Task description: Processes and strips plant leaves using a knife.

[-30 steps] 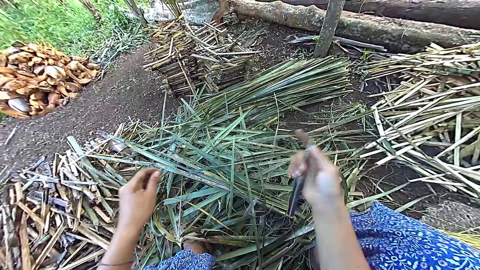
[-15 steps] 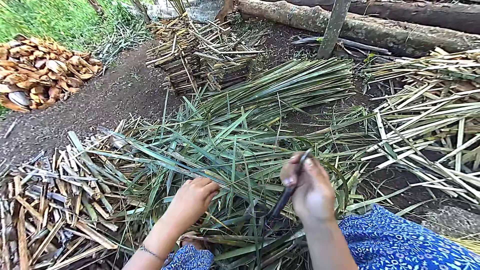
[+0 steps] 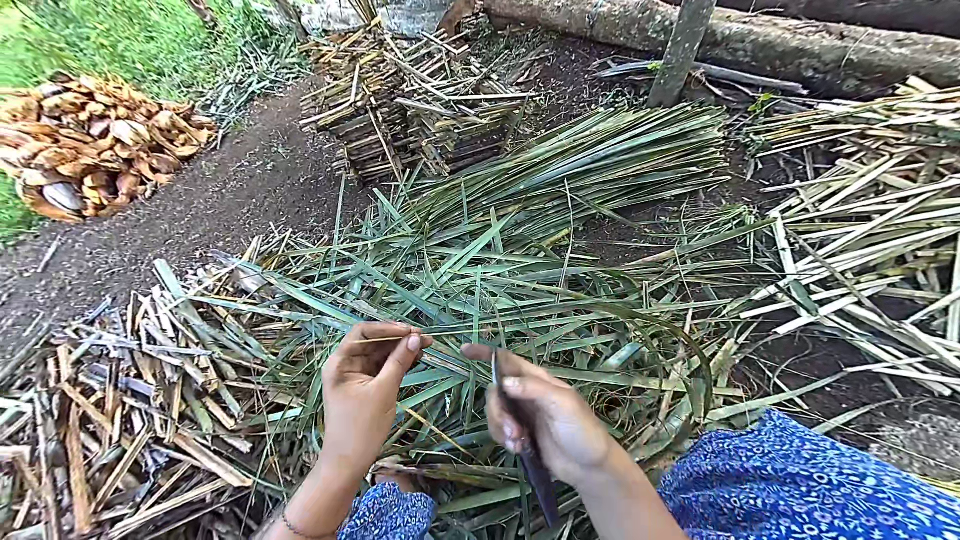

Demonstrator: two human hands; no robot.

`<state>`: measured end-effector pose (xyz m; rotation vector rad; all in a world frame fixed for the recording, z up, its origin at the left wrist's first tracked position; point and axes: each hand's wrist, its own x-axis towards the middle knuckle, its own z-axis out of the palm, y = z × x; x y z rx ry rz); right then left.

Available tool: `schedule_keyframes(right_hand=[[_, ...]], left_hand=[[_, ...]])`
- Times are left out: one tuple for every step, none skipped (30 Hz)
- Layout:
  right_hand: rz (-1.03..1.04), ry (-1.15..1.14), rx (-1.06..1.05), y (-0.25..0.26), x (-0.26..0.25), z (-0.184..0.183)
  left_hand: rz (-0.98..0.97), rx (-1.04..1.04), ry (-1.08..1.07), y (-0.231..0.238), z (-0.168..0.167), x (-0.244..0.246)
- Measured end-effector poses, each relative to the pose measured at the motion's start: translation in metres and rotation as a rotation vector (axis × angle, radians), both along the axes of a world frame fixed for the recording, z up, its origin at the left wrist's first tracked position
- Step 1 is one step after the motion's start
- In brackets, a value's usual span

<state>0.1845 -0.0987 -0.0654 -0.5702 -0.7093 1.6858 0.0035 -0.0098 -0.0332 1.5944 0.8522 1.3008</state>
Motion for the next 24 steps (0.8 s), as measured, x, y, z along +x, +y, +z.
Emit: schedule_keyframes(right_hand=[[0.017, 0.045, -0.013, 0.001, -0.006, -0.002], [0.007, 0.103, -0.011, 0.001, -0.012, -0.005], [-0.022, 0.16, 0.002, 0.002, -0.015, -0.007], [-0.054, 0.212, 0.023, 0.002, -0.018, -0.009], [-0.086, 0.256, 0.032, 0.003, -0.018, -0.01], [-0.113, 0.289, 0.032, 0.003, -0.018, -0.01], [-0.14, 0.309, 0.028, 0.003, -0.018, -0.009], [-0.174, 0.321, 0.018, 0.004, -0.017, -0.009], [-0.206, 0.33, 0.007, 0.004, -0.016, -0.008], [-0.236, 0.34, -0.001, 0.005, -0.014, -0.009], [-0.265, 0.349, -0.01, 0.006, -0.012, -0.01], [-0.297, 0.348, -0.013, 0.007, -0.008, -0.01], [-0.327, 0.337, -0.014, 0.007, -0.005, -0.011], [-0.348, 0.319, -0.008, 0.008, -0.002, -0.011], [-0.353, 0.303, 0.003, 0.008, 0.0, -0.011], [-0.356, 0.288, 0.012, 0.008, 0.001, -0.01], [-0.361, 0.278, 0.018, 0.007, 0.001, -0.009], [-0.368, 0.276, 0.015, 0.006, 0.0, -0.008], [-0.371, 0.27, 0.014, 0.005, -0.002, -0.007], [-0.369, 0.263, 0.011, 0.004, -0.004, -0.006], [-0.36, 0.25, 0.01, 0.003, -0.007, -0.005], [-0.34, 0.233, 0.018, 0.002, -0.011, -0.005], [-0.316, 0.216, 0.027, 0.0, -0.015, -0.004], [-0.288, 0.197, 0.042, -0.001, -0.018, -0.003]], left_hand=[[-0.019, 0.001, -0.031, -0.003, 0.001, 0.002], [-0.036, -0.001, -0.044, -0.005, 0.003, 0.003], [-0.055, -0.003, -0.048, -0.008, 0.003, 0.004], [-0.071, -0.007, -0.048, -0.01, 0.004, 0.005], [-0.088, -0.011, -0.047, -0.012, 0.004, 0.006], [-0.101, -0.014, -0.045, -0.014, 0.003, 0.006], [-0.109, -0.013, -0.044, -0.015, 0.003, 0.007], [-0.109, -0.011, -0.045, -0.015, 0.003, 0.007], [-0.103, -0.009, -0.048, -0.015, 0.004, 0.006], [-0.093, -0.006, -0.054, -0.014, 0.005, 0.005], [-0.078, -0.004, -0.053, -0.013, 0.006, 0.003], [-0.06, -0.002, -0.049, -0.011, 0.008, 0.0], [-0.044, 0.0, -0.043, -0.009, 0.01, -0.004], [-0.029, 0.002, -0.037, -0.007, 0.013, -0.007], [-0.017, 0.001, -0.042, -0.006, 0.014, -0.009], [-0.006, 0.002, -0.046, -0.005, 0.014, -0.009], [0.001, 0.003, -0.051, -0.006, 0.014, -0.008], [0.0, 0.002, -0.054, -0.007, 0.013, -0.007], [-0.006, 0.002, -0.046, -0.008, 0.012, -0.006], [-0.019, 0.004, -0.031, -0.01, 0.011, -0.004], [-0.044, 0.01, -0.007, -0.012, 0.01, -0.001], [-0.076, 0.018, 0.018, -0.015, 0.008, 0.002], [-0.105, 0.023, 0.042, -0.019, 0.006, 0.007], [-0.132, 0.018, 0.05, -0.023, 0.004, 0.012]])
